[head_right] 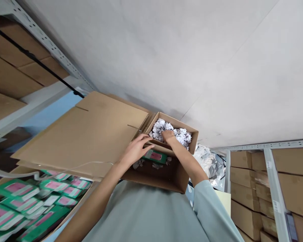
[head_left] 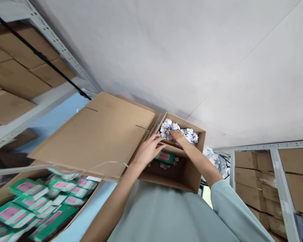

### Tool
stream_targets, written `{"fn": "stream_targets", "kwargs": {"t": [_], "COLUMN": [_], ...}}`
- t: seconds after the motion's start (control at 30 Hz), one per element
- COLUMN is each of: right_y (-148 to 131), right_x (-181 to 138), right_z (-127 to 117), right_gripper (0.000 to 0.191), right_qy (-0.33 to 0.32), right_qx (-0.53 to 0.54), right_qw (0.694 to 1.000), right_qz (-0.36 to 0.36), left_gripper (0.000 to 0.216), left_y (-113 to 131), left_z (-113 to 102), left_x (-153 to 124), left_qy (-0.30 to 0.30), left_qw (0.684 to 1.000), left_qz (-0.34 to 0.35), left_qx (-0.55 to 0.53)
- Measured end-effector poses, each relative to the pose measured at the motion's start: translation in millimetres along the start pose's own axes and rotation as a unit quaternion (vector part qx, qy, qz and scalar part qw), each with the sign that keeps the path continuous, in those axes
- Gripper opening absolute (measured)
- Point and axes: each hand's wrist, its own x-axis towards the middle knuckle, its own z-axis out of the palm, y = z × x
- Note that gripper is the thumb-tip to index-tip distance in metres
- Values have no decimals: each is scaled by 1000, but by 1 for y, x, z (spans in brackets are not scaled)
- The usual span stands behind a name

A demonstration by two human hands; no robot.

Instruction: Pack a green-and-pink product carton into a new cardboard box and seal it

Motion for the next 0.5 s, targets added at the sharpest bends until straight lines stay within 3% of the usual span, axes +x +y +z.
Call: {"fn": "stream_targets", "kwargs": {"t": [0.23, 0.4, 0.5], "right_y": [14, 47, 53], "right_x": [-38, -137, -201], "right_z": [-22, -21, -3], "right_gripper": [42, 47, 47], "right_qy": [79, 207, 209], "right_qx": [8, 136, 238], "right_qw": [997, 968, 947], "right_qz": [13, 46, 58], "left_gripper": [33, 36, 38], "left_y": [-4, -5, -3], "left_z": [0, -1, -2], "left_x": [-6, -8, -6], "left_qy": [8, -4, -18], "left_qw": [1000, 999, 1000], "left_qz": [17, 20, 11], "left_qx": [-17, -25, -21]}}
